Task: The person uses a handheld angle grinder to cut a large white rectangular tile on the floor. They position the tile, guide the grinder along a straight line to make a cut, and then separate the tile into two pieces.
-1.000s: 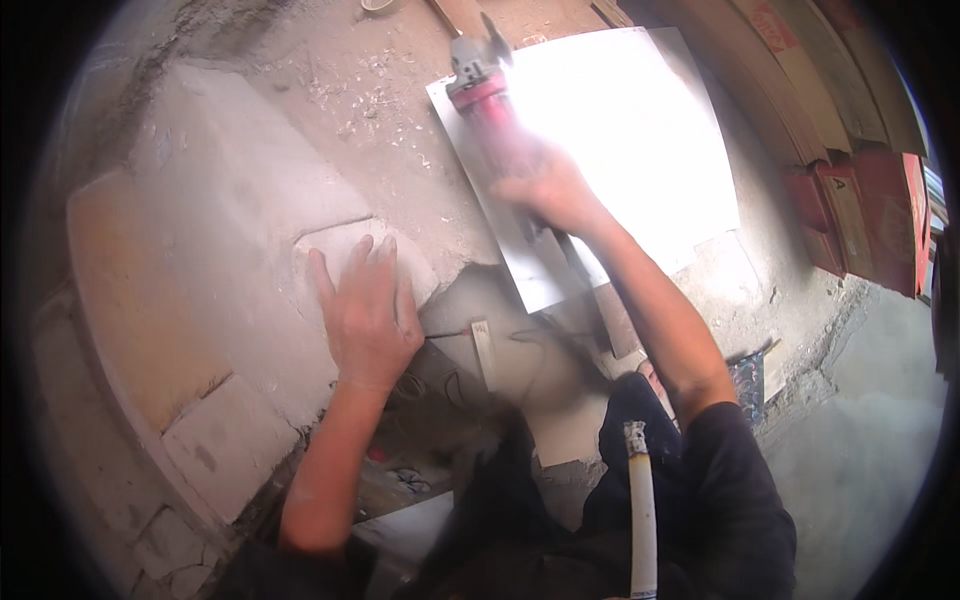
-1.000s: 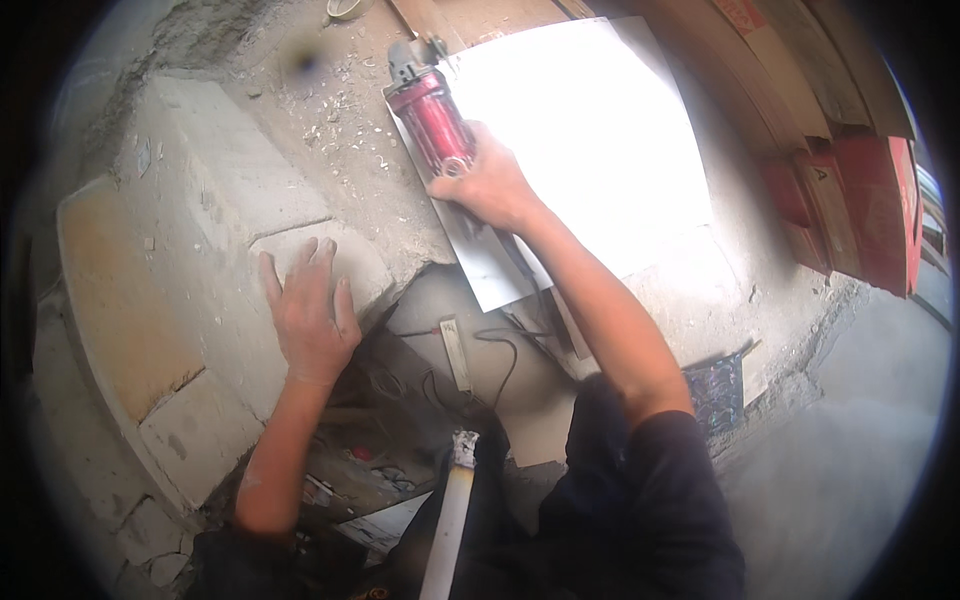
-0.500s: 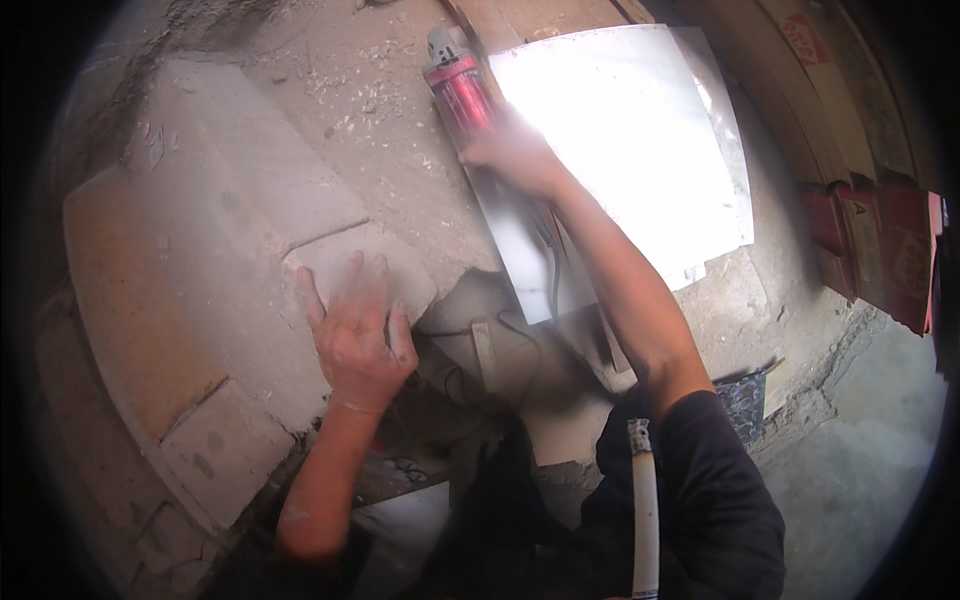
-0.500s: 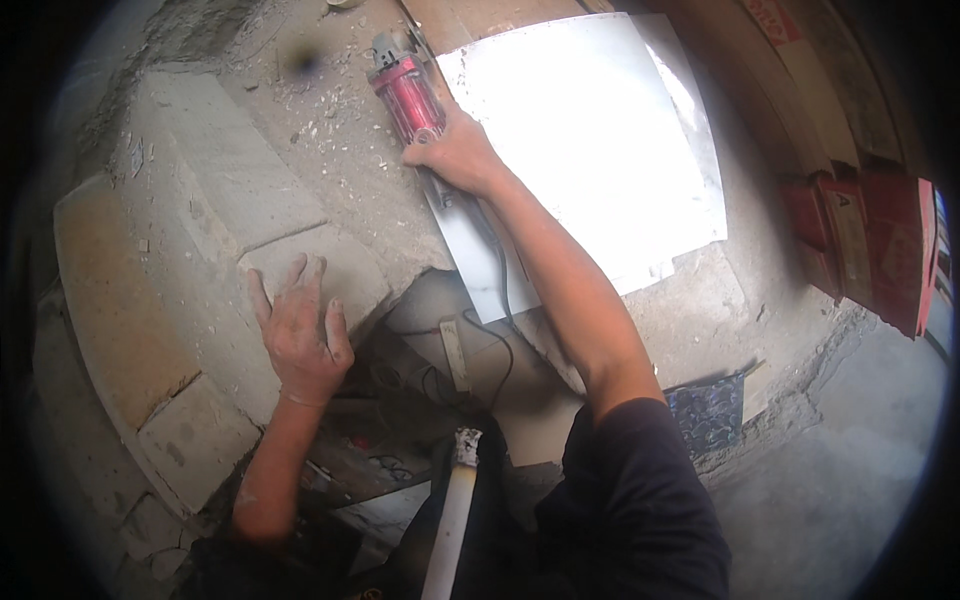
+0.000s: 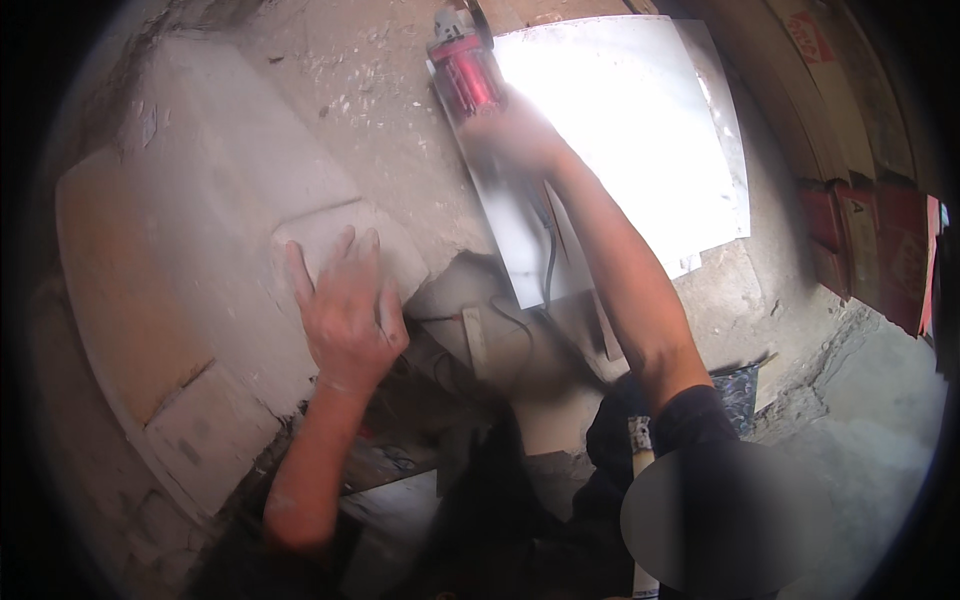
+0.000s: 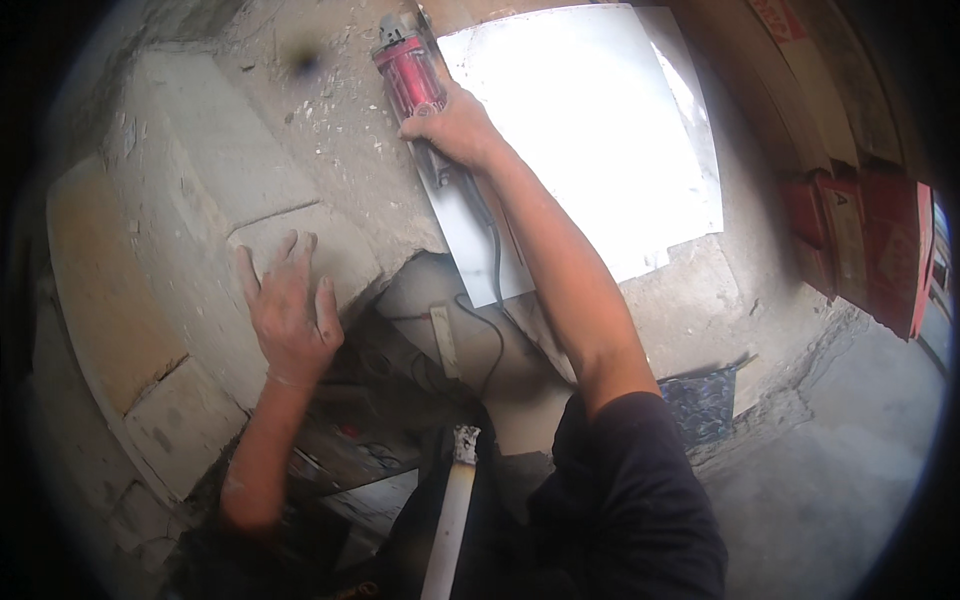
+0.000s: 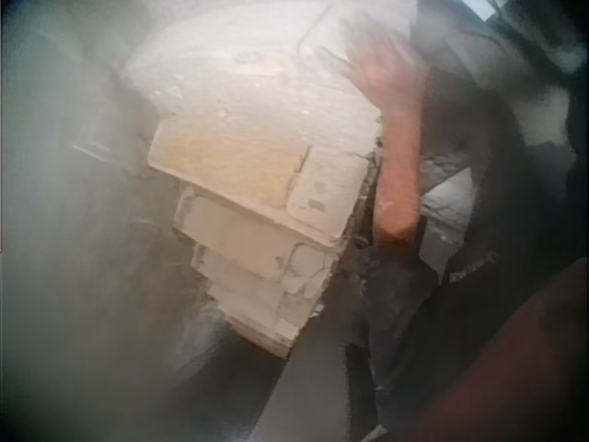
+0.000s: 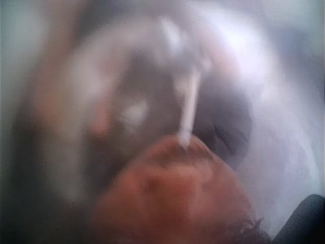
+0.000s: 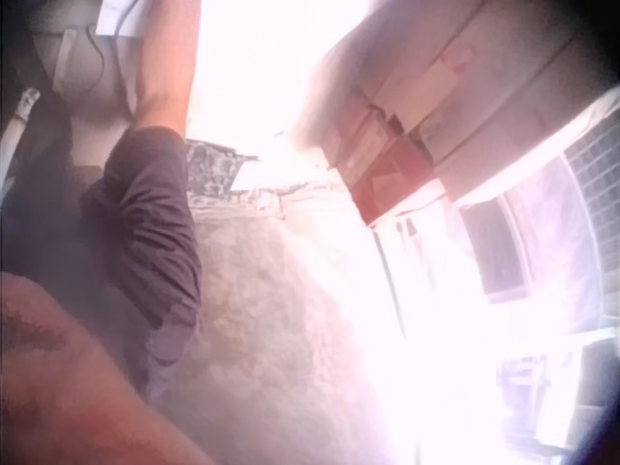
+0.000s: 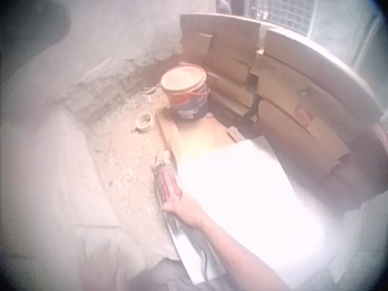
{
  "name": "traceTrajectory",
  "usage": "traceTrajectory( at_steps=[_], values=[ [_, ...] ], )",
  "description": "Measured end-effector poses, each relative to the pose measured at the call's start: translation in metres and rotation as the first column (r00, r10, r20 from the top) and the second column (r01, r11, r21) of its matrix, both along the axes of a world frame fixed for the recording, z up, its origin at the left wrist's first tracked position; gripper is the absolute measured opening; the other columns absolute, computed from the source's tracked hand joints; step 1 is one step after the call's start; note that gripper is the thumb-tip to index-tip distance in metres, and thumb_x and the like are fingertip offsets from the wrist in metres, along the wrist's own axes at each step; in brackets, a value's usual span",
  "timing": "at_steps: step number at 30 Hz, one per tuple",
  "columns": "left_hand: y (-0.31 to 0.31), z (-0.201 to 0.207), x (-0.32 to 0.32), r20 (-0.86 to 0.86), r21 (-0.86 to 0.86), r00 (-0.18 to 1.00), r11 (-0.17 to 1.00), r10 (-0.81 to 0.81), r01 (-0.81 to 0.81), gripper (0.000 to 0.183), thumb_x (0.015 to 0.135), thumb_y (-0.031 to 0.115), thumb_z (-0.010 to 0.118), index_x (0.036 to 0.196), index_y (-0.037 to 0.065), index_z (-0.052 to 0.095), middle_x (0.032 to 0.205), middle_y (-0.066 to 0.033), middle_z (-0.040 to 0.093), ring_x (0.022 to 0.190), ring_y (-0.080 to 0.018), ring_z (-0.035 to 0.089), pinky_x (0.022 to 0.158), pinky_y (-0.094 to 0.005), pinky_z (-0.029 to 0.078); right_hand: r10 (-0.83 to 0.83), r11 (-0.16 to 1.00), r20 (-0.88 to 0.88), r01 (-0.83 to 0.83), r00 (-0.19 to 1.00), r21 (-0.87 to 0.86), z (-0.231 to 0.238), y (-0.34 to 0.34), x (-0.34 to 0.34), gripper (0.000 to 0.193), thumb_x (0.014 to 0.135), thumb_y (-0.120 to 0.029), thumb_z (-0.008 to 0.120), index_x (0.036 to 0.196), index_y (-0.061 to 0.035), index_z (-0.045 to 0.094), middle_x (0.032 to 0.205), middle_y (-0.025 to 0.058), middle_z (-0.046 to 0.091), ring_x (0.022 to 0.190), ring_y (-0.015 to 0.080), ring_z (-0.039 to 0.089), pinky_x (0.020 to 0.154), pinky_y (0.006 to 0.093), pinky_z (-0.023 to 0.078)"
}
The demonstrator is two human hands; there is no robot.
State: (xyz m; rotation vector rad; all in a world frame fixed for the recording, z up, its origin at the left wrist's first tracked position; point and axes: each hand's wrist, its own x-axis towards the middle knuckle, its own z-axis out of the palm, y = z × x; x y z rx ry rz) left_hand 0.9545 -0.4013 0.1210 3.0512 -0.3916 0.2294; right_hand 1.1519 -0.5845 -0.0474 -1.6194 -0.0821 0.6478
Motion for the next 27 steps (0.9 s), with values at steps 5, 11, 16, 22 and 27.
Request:
traceTrajectory(
  at_steps=[5, 11, 16, 22, 27],
  values=[
    [0.0, 0.002, 0.001, -0.01, 0.022, 1.0, 1.0, 0.02, -0.02, 0.043, 0.089, 0.007, 0.062, 0.13, -0.004, 0.061, 0.113, -0.0169, 0.069, 0.121, -0.0371, 0.063, 0.117, -0.067, 0.027, 0.004, 1.0, -0.049, -0.003, 0.999, 0.015, 0.005, -0.002, -0.004, 0.07, 0.069, -0.027, 0.081, 0.129, 0.0019, 0.058, 0.107, 0.0183, 0.069, 0.096, 0.0274, 0.067, 0.087, 0.0375, 0.053],
    [0.0, -0.002, 0.0, 0.006, 0.019, 0.999, 0.999, 0.033, -0.033, 0.045, 0.088, 0.009, 0.064, 0.131, -0.002, 0.061, 0.115, -0.0171, 0.069, 0.121, -0.0337, 0.063, 0.118, -0.0651, 0.027, 0.007, 0.998, -0.103, -0.001, 0.995, 0.057, 0.0, -0.003, -0.001, 0.062, 0.069, -0.026, 0.08, 0.121, 0.0031, 0.062, 0.102, 0.0161, 0.069, 0.092, 0.0257, 0.066, 0.086, 0.0367, 0.053],
    [-0.001, 0.0, -0.002, 0.004, 0.025, 0.999, 0.999, 0.041, -0.041, 0.047, 0.088, 0.01, 0.065, 0.133, 0.0, 0.061, 0.116, -0.0177, 0.068, 0.121, -0.0329, 0.062, 0.119, -0.0643, 0.027, 0.004, 0.999, -0.082, 0.0, 0.997, 0.05, -0.002, -0.003, -0.008, 0.063, 0.07, -0.025, 0.08, 0.122, 0.0033, 0.06, 0.104, 0.0167, 0.068, 0.093, 0.0265, 0.065, 0.088, 0.0377, 0.052],
    [0.0, -0.003, -0.003, 0.018, 0.042, 0.999, 0.999, 0.031, -0.032, 0.047, 0.088, 0.01, 0.066, 0.133, 0.001, 0.061, 0.117, -0.0166, 0.069, 0.121, -0.032, 0.062, 0.119, -0.0634, 0.027, 0.012, 0.999, -0.046, -0.014, 0.999, -0.05, 0.0, -0.008, -0.027, 0.073, 0.068, -0.028, 0.081, 0.13, 0.0027, 0.057, 0.11, 0.0193, 0.068, 0.1, 0.0298, 0.066, 0.091, 0.0393, 0.052],
    [0.002, -0.005, -0.003, 0.027, 0.046, 0.999, 0.999, 0.029, -0.03, 0.047, 0.087, 0.01, 0.067, 0.133, 0.001, 0.06, 0.118, -0.0145, 0.069, 0.122, -0.0311, 0.062, 0.119, -0.0625, 0.027, 0.013, 0.998, -0.052, -0.016, 0.999, -0.054, -0.001, -0.009, -0.031, 0.076, 0.067, -0.032, 0.082, 0.131, 0.0017, 0.058, 0.111, 0.0208, 0.069, 0.102, 0.0312, 0.067, 0.092, 0.0391, 0.052]
  ],
)
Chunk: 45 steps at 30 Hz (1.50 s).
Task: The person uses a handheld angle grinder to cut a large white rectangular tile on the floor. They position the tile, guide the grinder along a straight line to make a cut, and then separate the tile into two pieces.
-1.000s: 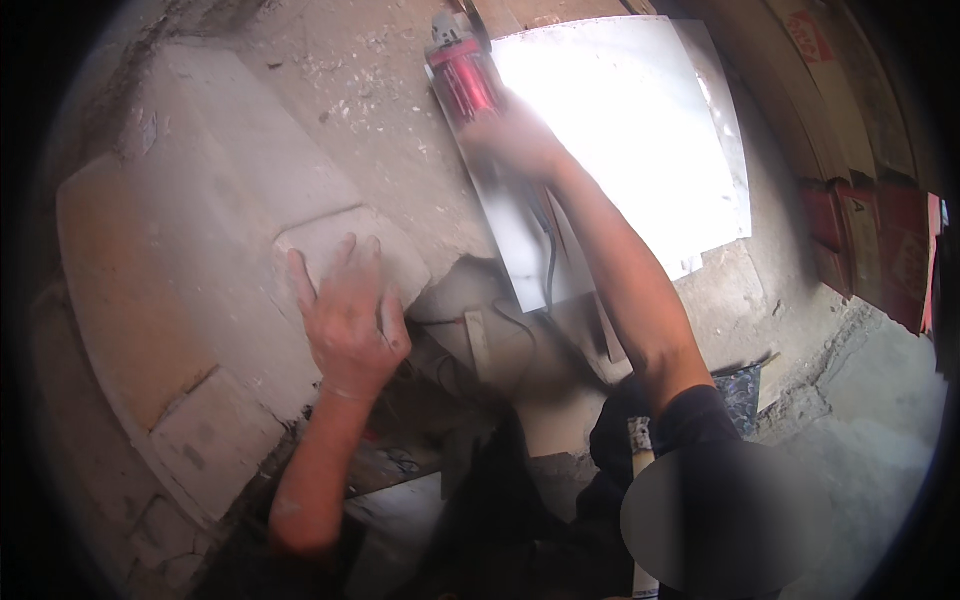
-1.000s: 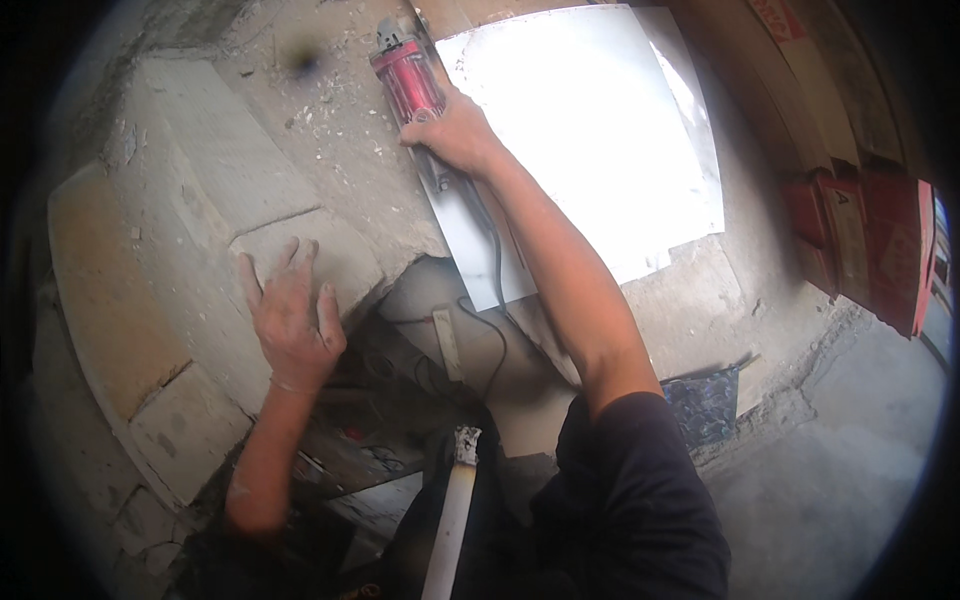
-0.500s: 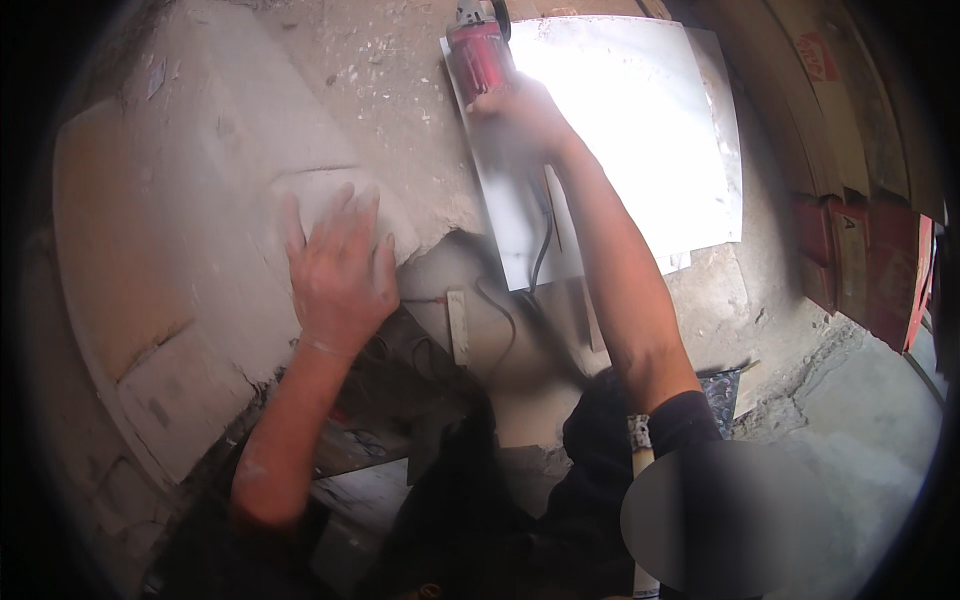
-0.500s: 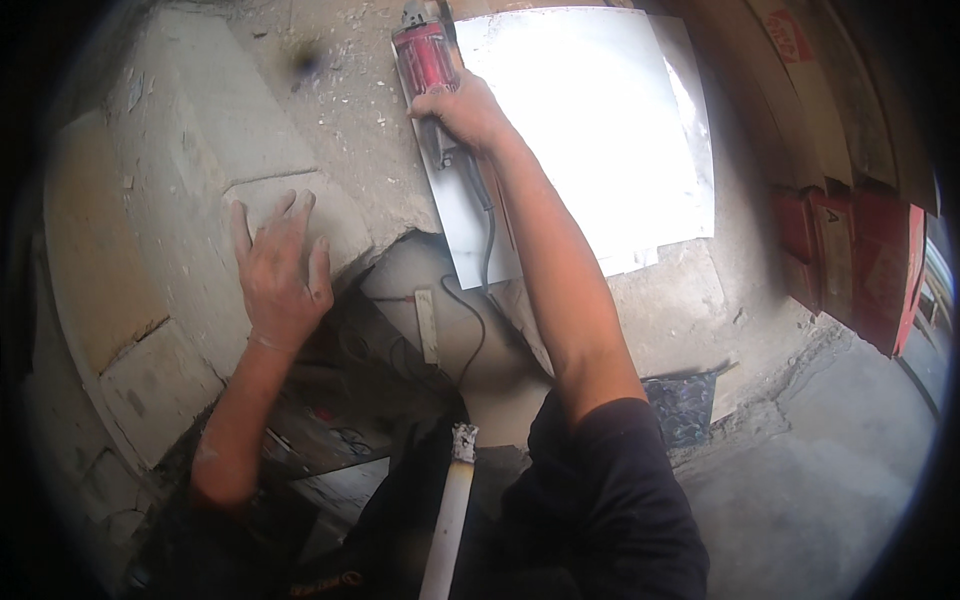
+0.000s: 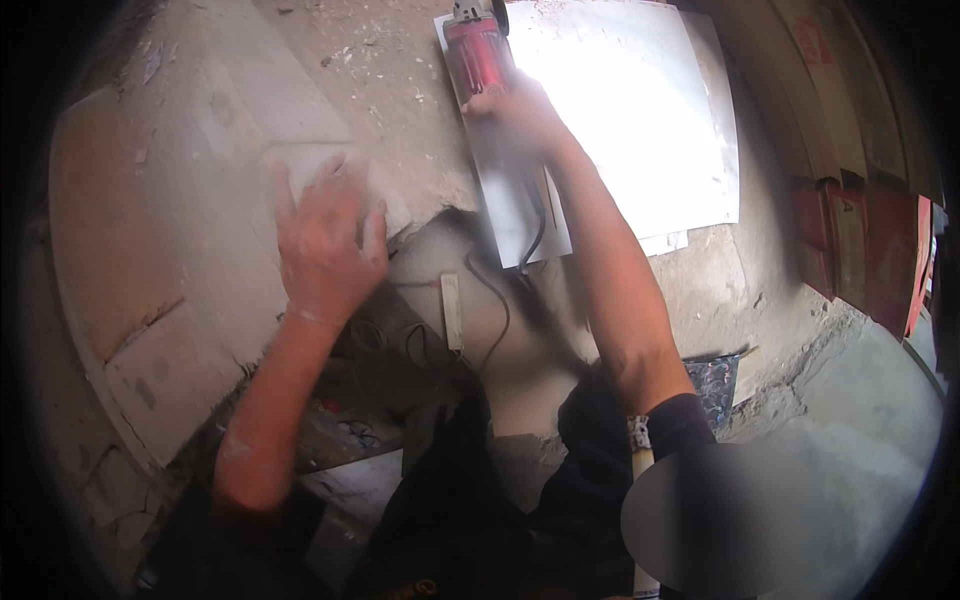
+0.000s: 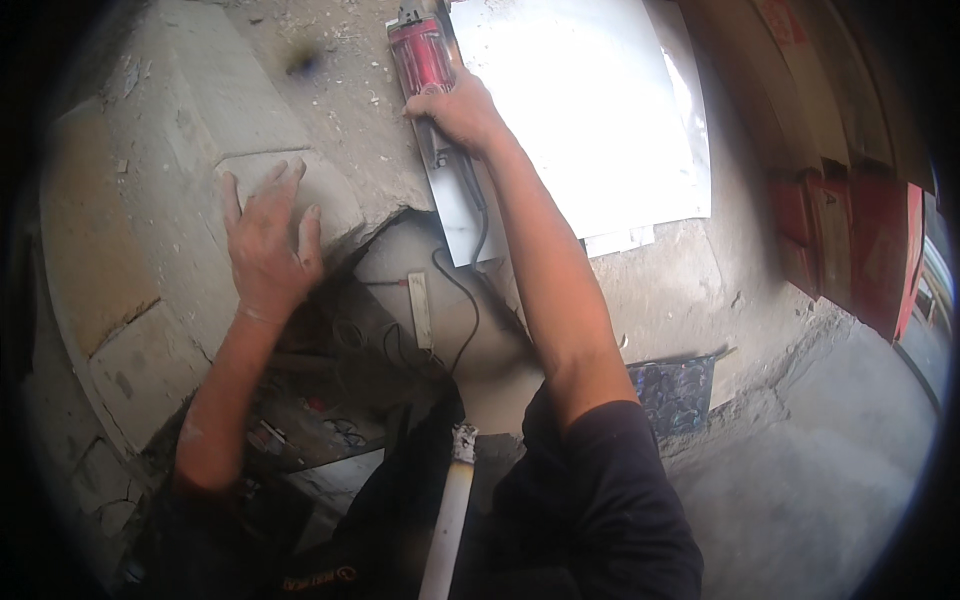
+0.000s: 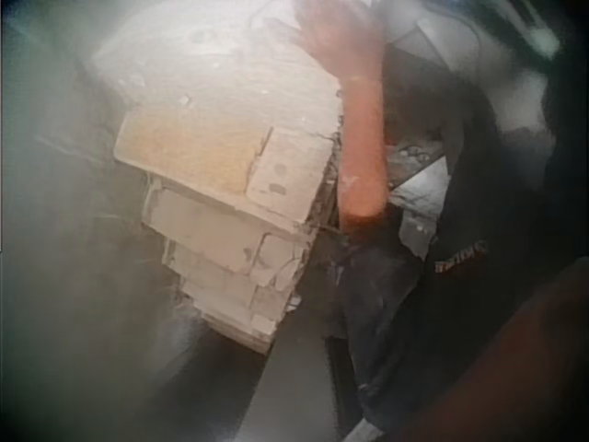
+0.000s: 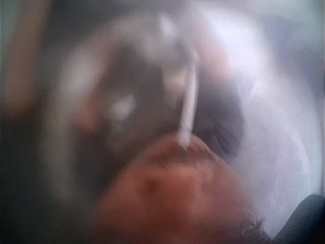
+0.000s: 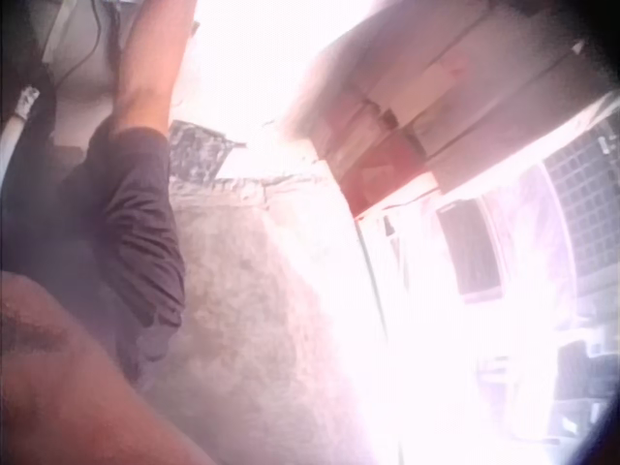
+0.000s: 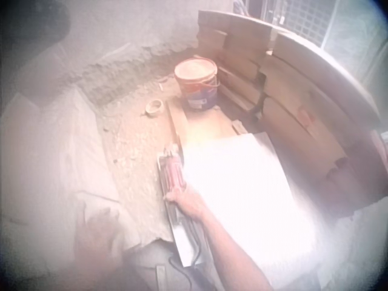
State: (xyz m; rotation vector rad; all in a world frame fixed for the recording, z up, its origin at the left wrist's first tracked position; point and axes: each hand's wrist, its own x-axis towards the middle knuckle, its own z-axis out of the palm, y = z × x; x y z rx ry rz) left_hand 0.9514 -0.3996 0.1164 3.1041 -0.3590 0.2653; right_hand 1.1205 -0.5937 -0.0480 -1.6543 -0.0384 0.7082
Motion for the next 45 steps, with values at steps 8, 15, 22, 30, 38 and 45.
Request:
traceTrajectory(
  at_steps=[8, 15, 22, 30, 38, 45],
  values=[
    [-0.001, 0.001, 0.0, 0.01, 0.008, 1.0, 1.0, 0.004, -0.004, 0.048, 0.088, 0.012, 0.068, 0.134, 0.002, 0.06, 0.12, -0.0149, 0.069, 0.122, -0.0304, 0.062, 0.119, -0.0609, 0.028, -0.037, 0.999, 0.061, 0.037, 0.997, 0.0, -0.003, 0.001, -0.009, 0.067, 0.072, -0.027, 0.081, 0.129, 0.0027, 0.059, 0.106, 0.0186, 0.069, 0.098, 0.0288, 0.067, 0.089, 0.0391, 0.053],
    [0.001, -0.001, -0.002, 0.02, 0.019, 1.0, 1.0, 0.0, -0.001, 0.048, 0.088, 0.014, 0.069, 0.134, 0.003, 0.06, 0.121, -0.015, 0.069, 0.122, -0.0304, 0.062, 0.119, -0.0608, 0.027, -0.05, 0.999, -0.018, 0.05, 0.999, -0.011, 0.007, -0.004, -0.025, 0.082, 0.067, -0.03, 0.082, 0.135, 0.0043, 0.054, 0.115, 0.0229, 0.068, 0.104, 0.0325, 0.067, 0.095, 0.0392, 0.052],
    [0.001, -0.001, -0.002, 0.021, 0.037, 1.0, 0.999, 0.0, -0.001, 0.049, 0.088, 0.014, 0.069, 0.135, 0.003, 0.06, 0.124, -0.0161, 0.068, 0.122, -0.0302, 0.062, 0.12, -0.06, 0.027, -0.037, 0.999, -0.013, 0.037, 0.999, -0.002, 0.007, -0.009, -0.03, 0.083, 0.067, -0.029, 0.082, 0.137, 0.004, 0.053, 0.116, 0.0231, 0.067, 0.106, 0.0328, 0.066, 0.096, 0.0396, 0.052],
    [0.001, -0.001, -0.002, 0.016, 0.027, 1.0, 1.0, 0.001, -0.001, 0.052, 0.088, 0.015, 0.069, 0.138, 0.004, 0.059, 0.123, -0.017, 0.068, 0.122, -0.0303, 0.062, 0.12, -0.0598, 0.027, -0.038, 0.999, 0.041, 0.037, 0.998, 0.019, 0.005, -0.01, -0.035, 0.085, 0.067, -0.027, 0.082, 0.14, 0.0011, 0.05, 0.114, 0.0215, 0.067, 0.105, 0.0328, 0.066, 0.095, 0.04, 0.051],
    [0.001, -0.003, -0.001, 0.039, 0.035, 0.999, 0.999, -0.016, 0.014, 0.052, 0.088, 0.015, 0.07, 0.138, 0.005, 0.059, 0.124, -0.0166, 0.068, 0.122, -0.0297, 0.062, 0.12, -0.0588, 0.027, -0.032, 0.998, 0.04, 0.03, 0.999, 0.048, -0.01, -0.016, -0.047, 0.073, 0.068, -0.027, 0.082, 0.13, 0.0038, 0.057, 0.108, 0.0185, 0.069, 0.102, 0.0288, 0.066, 0.094, 0.039, 0.051],
    [0.004, -0.006, -0.003, 0.06, 0.047, 0.998, 0.999, -0.022, 0.019, 0.052, 0.088, 0.015, 0.07, 0.138, 0.005, 0.058, 0.124, -0.0164, 0.068, 0.12, -0.0302, 0.063, 0.12, -0.0585, 0.027, -0.054, 0.997, -0.028, 0.056, 0.998, 0.053, -0.002, -0.021, -0.062, 0.075, 0.067, -0.03, 0.083, 0.129, 0.0058, 0.058, 0.11, 0.0209, 0.068, 0.103, 0.0306, 0.066, 0.094, 0.039, 0.051]
  ],
)
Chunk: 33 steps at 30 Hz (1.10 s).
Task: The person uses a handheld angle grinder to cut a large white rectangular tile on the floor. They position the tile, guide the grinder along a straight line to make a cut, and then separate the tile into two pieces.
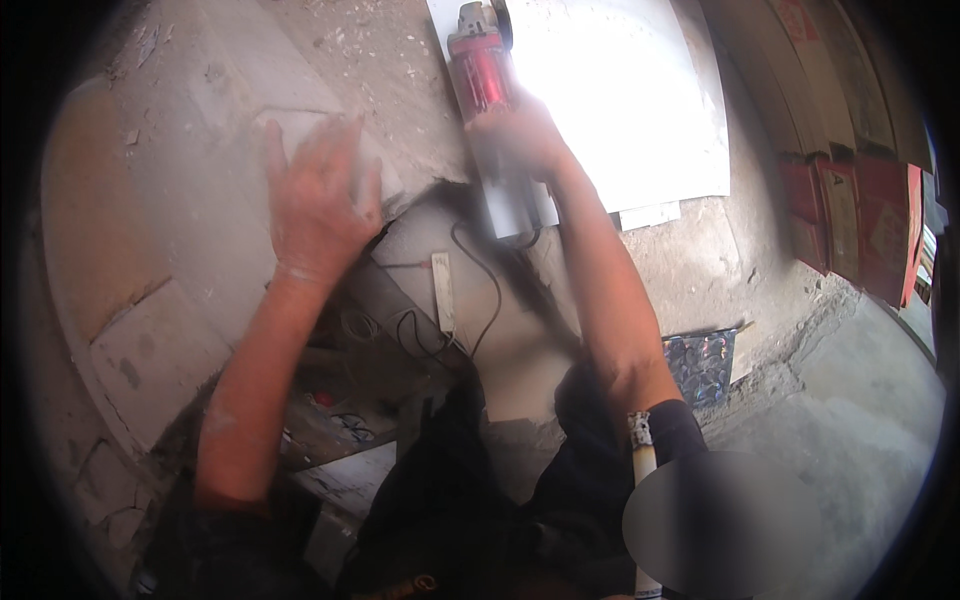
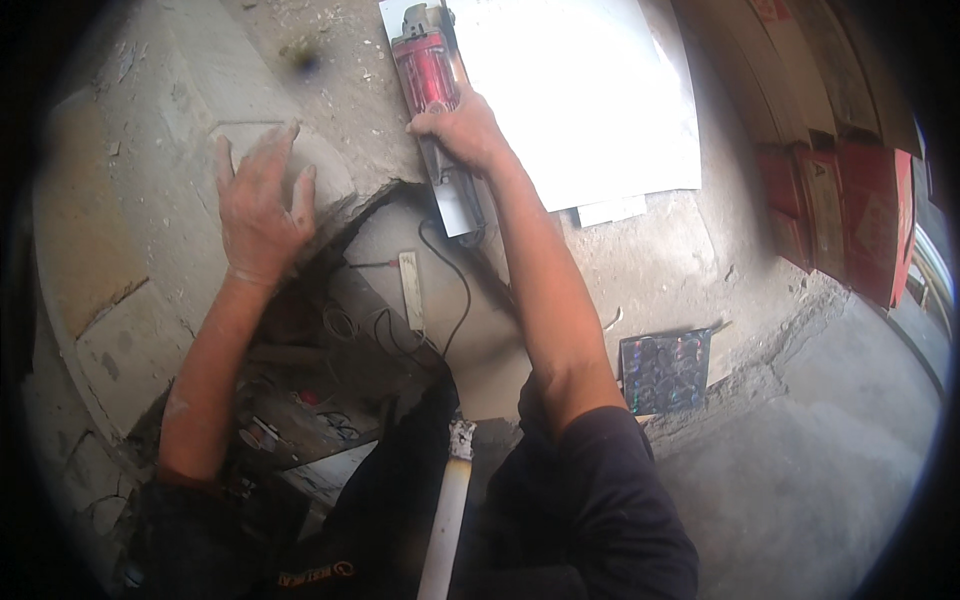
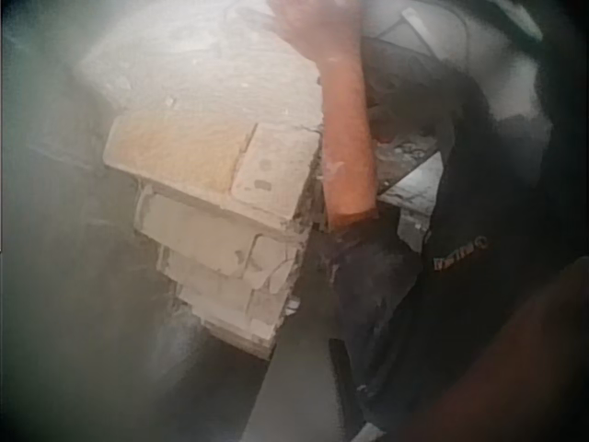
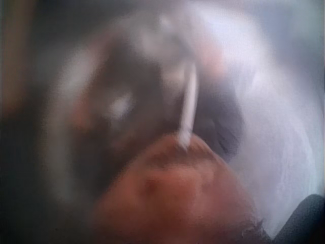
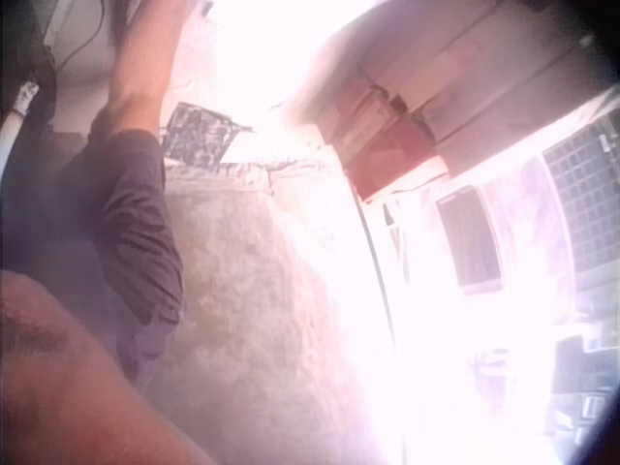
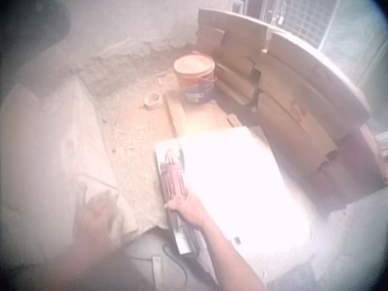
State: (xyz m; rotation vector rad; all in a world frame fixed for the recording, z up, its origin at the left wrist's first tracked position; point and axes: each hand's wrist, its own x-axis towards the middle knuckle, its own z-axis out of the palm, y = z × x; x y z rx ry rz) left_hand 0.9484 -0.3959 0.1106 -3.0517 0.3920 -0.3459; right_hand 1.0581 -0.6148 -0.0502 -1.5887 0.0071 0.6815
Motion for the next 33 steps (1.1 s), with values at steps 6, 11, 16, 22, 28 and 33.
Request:
traceTrajectory(
  at_steps=[6, 11, 16, 22, 28, 33],
  values=[
    [0.0, -0.001, 0.0, 0.001, 0.016, 1.0, 1.0, 0.003, -0.003, 0.052, 0.088, 0.016, 0.07, 0.138, 0.006, 0.059, 0.123, -0.0155, 0.068, 0.119, -0.0294, 0.064, 0.12, -0.058, 0.028, 0.0, 0.996, 0.0, 0.0, 1.0, -0.087, 0.0, -0.002, -0.01, 0.079, 0.066, -0.032, 0.083, 0.129, 0.0093, 0.057, 0.113, 0.0243, 0.068, 0.104, 0.0323, 0.066, 0.094, 0.0393, 0.052],
    [0.002, -0.003, -0.001, 0.012, 0.038, 1.0, 0.999, 0.013, -0.014, 0.052, 0.089, 0.018, 0.07, 0.138, 0.007, 0.059, 0.123, -0.0151, 0.068, 0.119, -0.0291, 0.064, 0.12, -0.0572, 0.028, 0.001, 0.999, -0.004, -0.001, 1.0, -0.048, 0.002, -0.007, -0.016, 0.079, 0.066, -0.032, 0.082, 0.129, 0.01, 0.057, 0.114, 0.025, 0.067, 0.104, 0.0329, 0.067, 0.094, 0.0391, 0.052],
    [0.001, -0.003, 0.0, 0.013, 0.051, 1.0, 0.999, 0.014, -0.015, 0.05, 0.09, 0.019, 0.069, 0.137, 0.007, 0.059, 0.122, -0.0151, 0.069, 0.119, -0.0291, 0.064, 0.12, -0.0569, 0.028, 0.01, 0.997, -0.019, -0.011, 1.0, -0.076, 0.01, -0.01, -0.022, 0.078, 0.066, -0.031, 0.082, 0.128, 0.0102, 0.057, 0.113, 0.0247, 0.067, 0.104, 0.0334, 0.066, 0.094, 0.0394, 0.052],
    [0.003, -0.004, -0.002, 0.01, 0.053, 1.0, 0.998, 0.022, -0.023, 0.05, 0.09, 0.02, 0.069, 0.137, 0.007, 0.06, 0.122, -0.0152, 0.069, 0.119, -0.029, 0.064, 0.12, -0.0567, 0.028, 0.024, 0.993, 0.016, -0.022, 1.0, -0.118, 0.007, -0.012, -0.033, 0.076, 0.067, -0.031, 0.081, 0.128, 0.0089, 0.057, 0.112, 0.024, 0.068, 0.104, 0.0335, 0.067, 0.094, 0.0401, 0.052],
    [0.003, -0.008, -0.002, 0.053, 0.044, 0.998, 0.999, 0.013, -0.016, 0.05, 0.09, 0.02, 0.07, 0.137, 0.007, 0.06, 0.12, -0.0152, 0.069, 0.118, -0.0287, 0.064, 0.119, -0.0558, 0.029, 0.064, 0.99, 0.045, -0.058, 0.997, -0.127, 0.0, -0.021, -0.045, 0.075, 0.067, -0.03, 0.081, 0.127, 0.0081, 0.058, 0.112, 0.0234, 0.068, 0.104, 0.0332, 0.067, 0.093, 0.04, 0.052],
    [0.003, -0.006, -0.002, 0.055, 0.036, 0.998, 0.999, 0.018, -0.021, 0.05, 0.089, 0.02, 0.071, 0.137, 0.008, 0.06, 0.12, -0.0145, 0.07, 0.117, -0.0286, 0.064, 0.119, -0.0552, 0.03, 0.03, 0.997, -0.044, -0.034, 0.999, -0.073, 0.011, -0.023, -0.049, 0.073, 0.067, -0.028, 0.082, 0.127, 0.0074, 0.058, 0.111, 0.0226, 0.068, 0.103, 0.0313, 0.067, 0.093, 0.0394, 0.052]
  ],
)
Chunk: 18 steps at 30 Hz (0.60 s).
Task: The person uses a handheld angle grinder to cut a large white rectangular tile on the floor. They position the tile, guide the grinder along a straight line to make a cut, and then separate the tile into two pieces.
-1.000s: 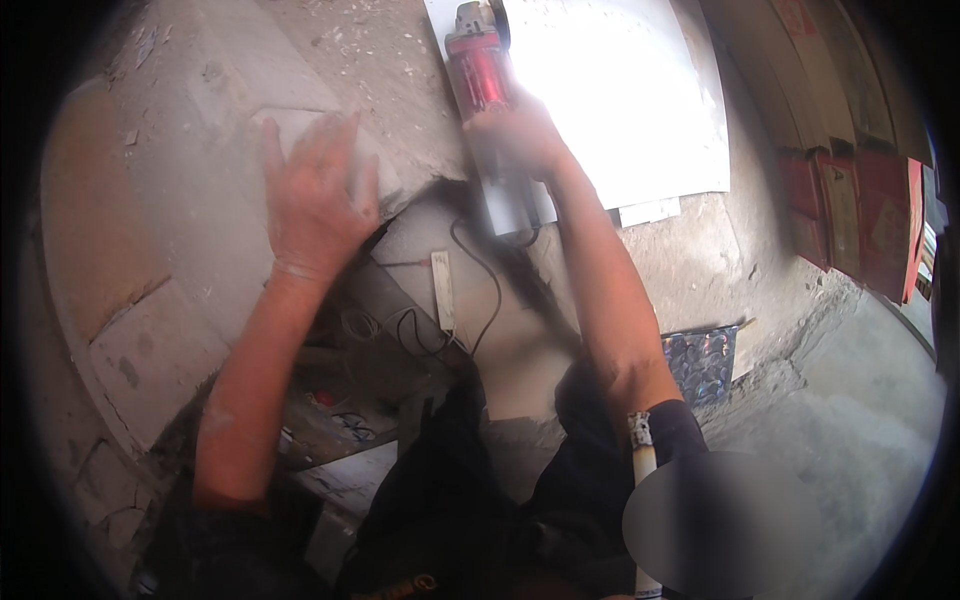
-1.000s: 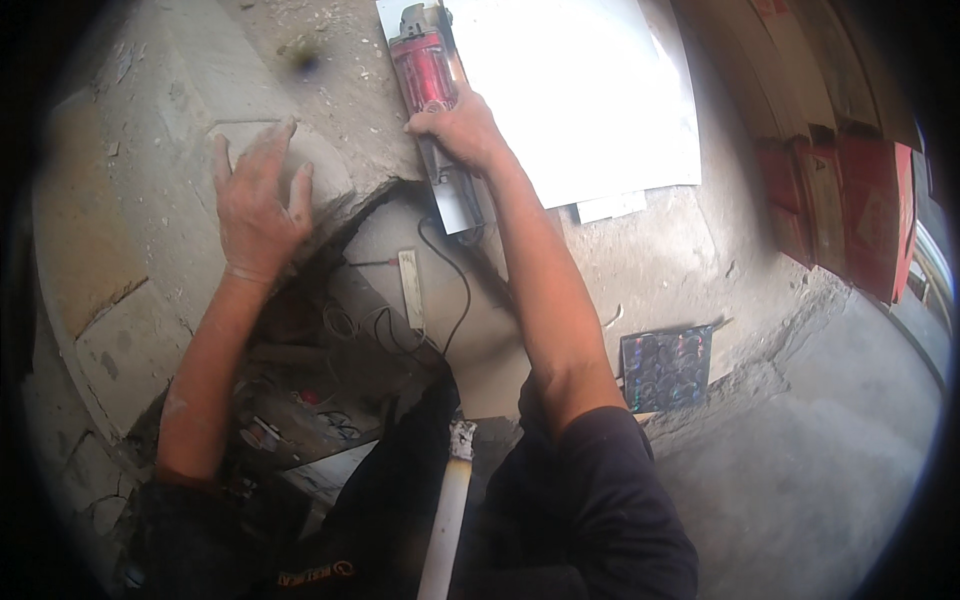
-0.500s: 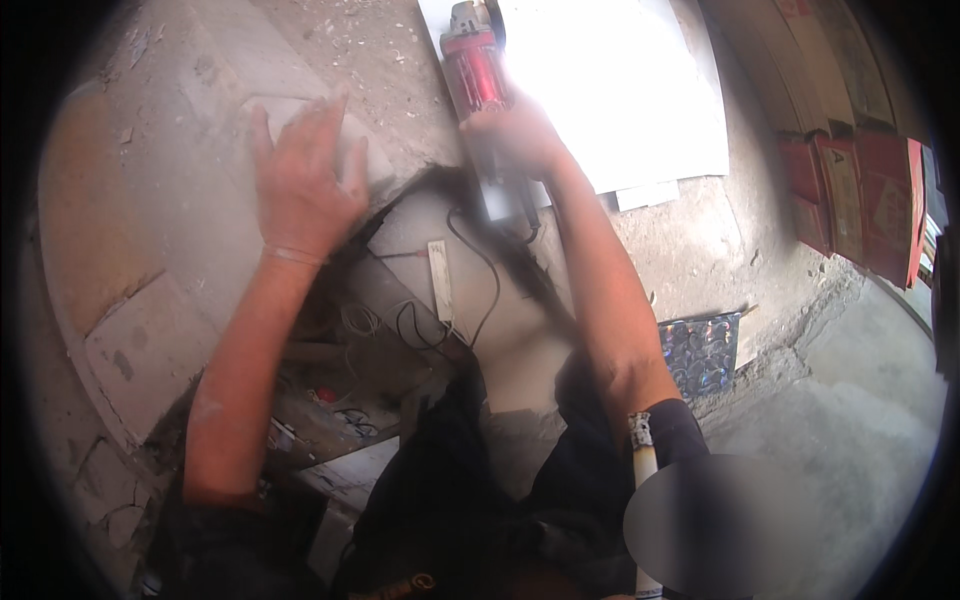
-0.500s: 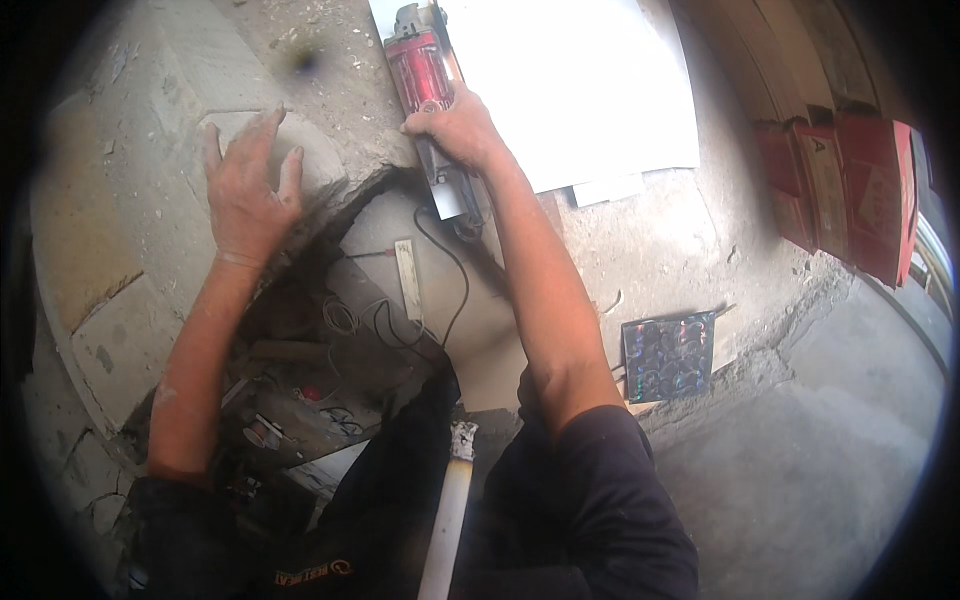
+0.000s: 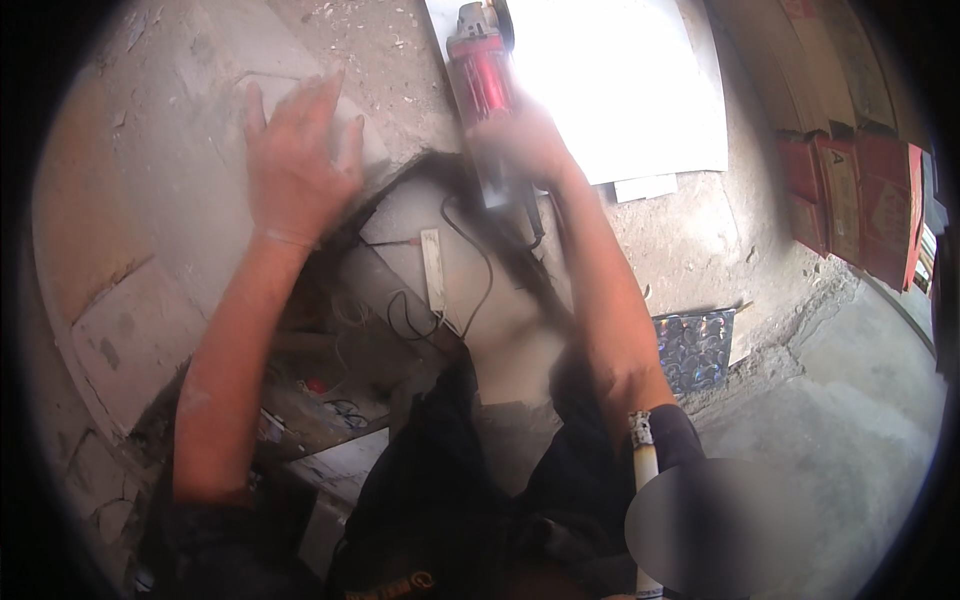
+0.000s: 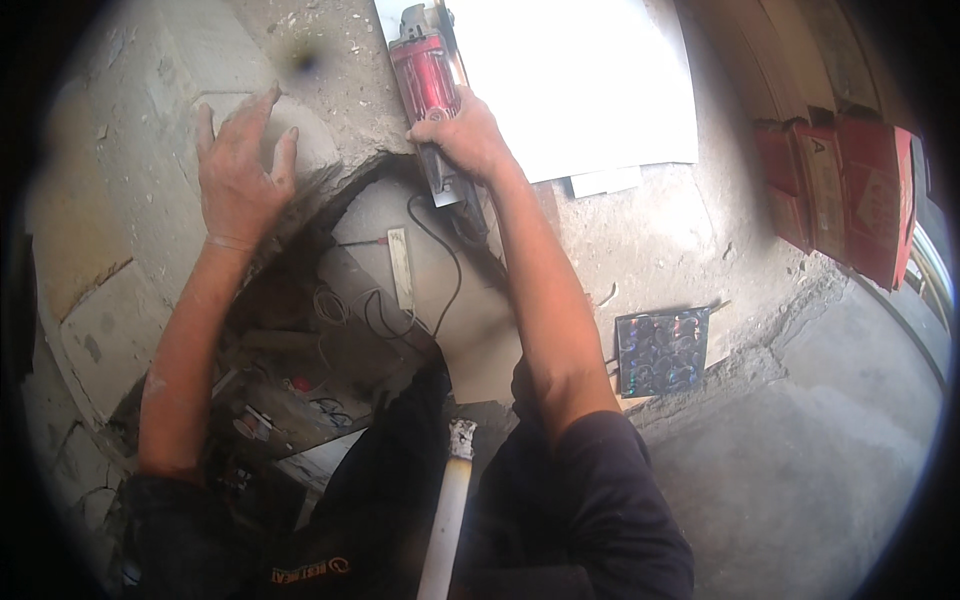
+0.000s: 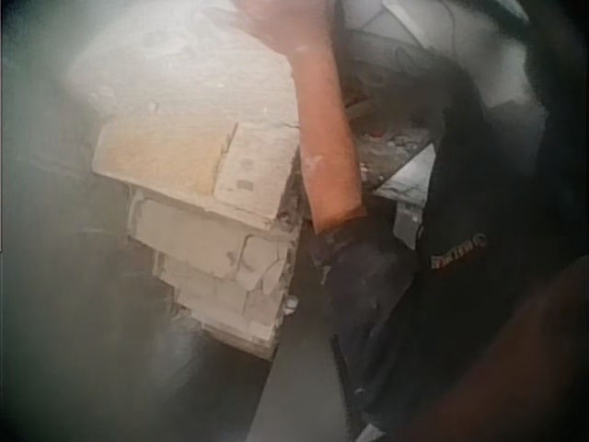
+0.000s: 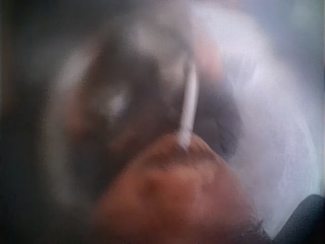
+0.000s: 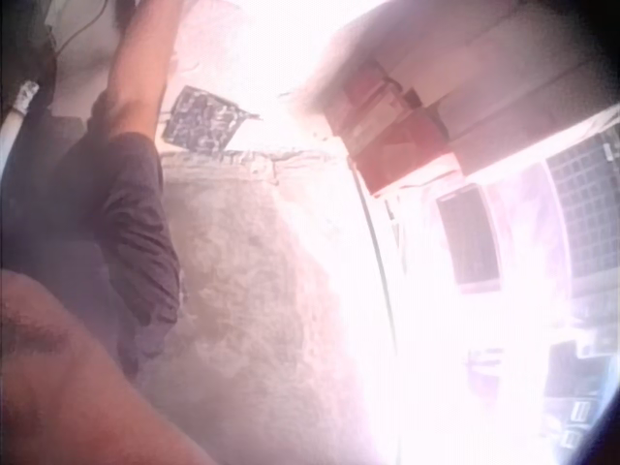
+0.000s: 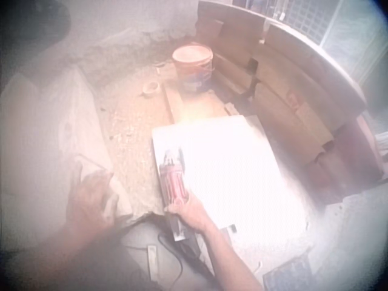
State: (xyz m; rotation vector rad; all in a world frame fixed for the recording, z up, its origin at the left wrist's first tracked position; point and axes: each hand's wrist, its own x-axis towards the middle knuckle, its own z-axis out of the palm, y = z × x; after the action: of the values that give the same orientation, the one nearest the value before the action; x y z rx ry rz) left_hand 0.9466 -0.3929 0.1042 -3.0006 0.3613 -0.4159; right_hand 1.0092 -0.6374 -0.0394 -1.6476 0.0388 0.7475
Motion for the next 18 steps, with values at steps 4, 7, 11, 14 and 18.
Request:
traceTrajectory(
  at_steps=[4, 7, 11, 14, 18],
  values=[
    [0.0, -0.001, 0.0, 0.001, -0.003, 1.0, 1.0, 0.005, -0.005, 0.049, 0.09, 0.02, 0.071, 0.136, 0.008, 0.061, 0.12, -0.0143, 0.07, 0.116, -0.0285, 0.064, 0.118, -0.0548, 0.031, 0.014, 0.999, 0.019, -0.013, 1.0, -0.053, -0.001, -0.003, -0.004, 0.073, 0.068, -0.026, 0.082, 0.127, 0.0074, 0.057, 0.111, 0.0221, 0.067, 0.102, 0.0301, 0.067, 0.093, 0.0392, 0.053],
    [0.0, -0.001, 0.0, -0.001, 0.008, 1.0, 1.0, 0.012, -0.012, 0.049, 0.09, 0.021, 0.071, 0.136, 0.008, 0.061, 0.12, -0.014, 0.07, 0.116, -0.0284, 0.064, 0.118, -0.0546, 0.031, 0.014, 1.0, -0.008, -0.014, 1.0, -0.025, 0.004, -0.004, -0.007, 0.073, 0.068, -0.025, 0.083, 0.128, 0.0078, 0.056, 0.111, 0.0221, 0.067, 0.101, 0.0298, 0.067, 0.092, 0.0392, 0.053],
    [-0.001, -0.004, 0.001, -0.003, 0.016, 1.0, 1.0, 0.011, -0.011, 0.049, 0.09, 0.021, 0.07, 0.136, 0.008, 0.061, 0.121, -0.0137, 0.069, 0.116, -0.0282, 0.064, 0.118, -0.0544, 0.031, 0.01, 1.0, -0.032, -0.009, 0.999, 0.026, -0.007, -0.01, -0.012, 0.074, 0.068, -0.023, 0.083, 0.129, 0.0081, 0.055, 0.109, 0.0211, 0.067, 0.099, 0.0288, 0.067, 0.09, 0.0384, 0.054],
    [0.001, -0.003, 0.0, -0.002, 0.012, 1.0, 1.0, 0.011, -0.011, 0.049, 0.09, 0.02, 0.07, 0.136, 0.008, 0.061, 0.121, -0.0139, 0.069, 0.116, -0.0282, 0.064, 0.118, -0.0543, 0.031, 0.042, 0.999, -0.021, -0.042, 0.999, 0.0, -0.004, -0.014, -0.017, 0.073, 0.068, -0.023, 0.083, 0.128, 0.008, 0.056, 0.107, 0.02, 0.068, 0.097, 0.028, 0.067, 0.089, 0.0377, 0.054],
    [0.0, -0.001, 0.0, -0.007, 0.016, 1.0, 1.0, 0.025, -0.025, 0.049, 0.09, 0.021, 0.07, 0.137, 0.009, 0.061, 0.121, -0.0139, 0.069, 0.116, -0.0281, 0.065, 0.118, -0.0542, 0.031, 0.03, 0.999, 0.0, -0.03, 1.0, 0.011, -0.002, -0.018, -0.024, 0.072, 0.067, -0.022, 0.083, 0.127, 0.0075, 0.057, 0.105, 0.0194, 0.069, 0.096, 0.027, 0.067, 0.088, 0.0375, 0.054]
  ],
)
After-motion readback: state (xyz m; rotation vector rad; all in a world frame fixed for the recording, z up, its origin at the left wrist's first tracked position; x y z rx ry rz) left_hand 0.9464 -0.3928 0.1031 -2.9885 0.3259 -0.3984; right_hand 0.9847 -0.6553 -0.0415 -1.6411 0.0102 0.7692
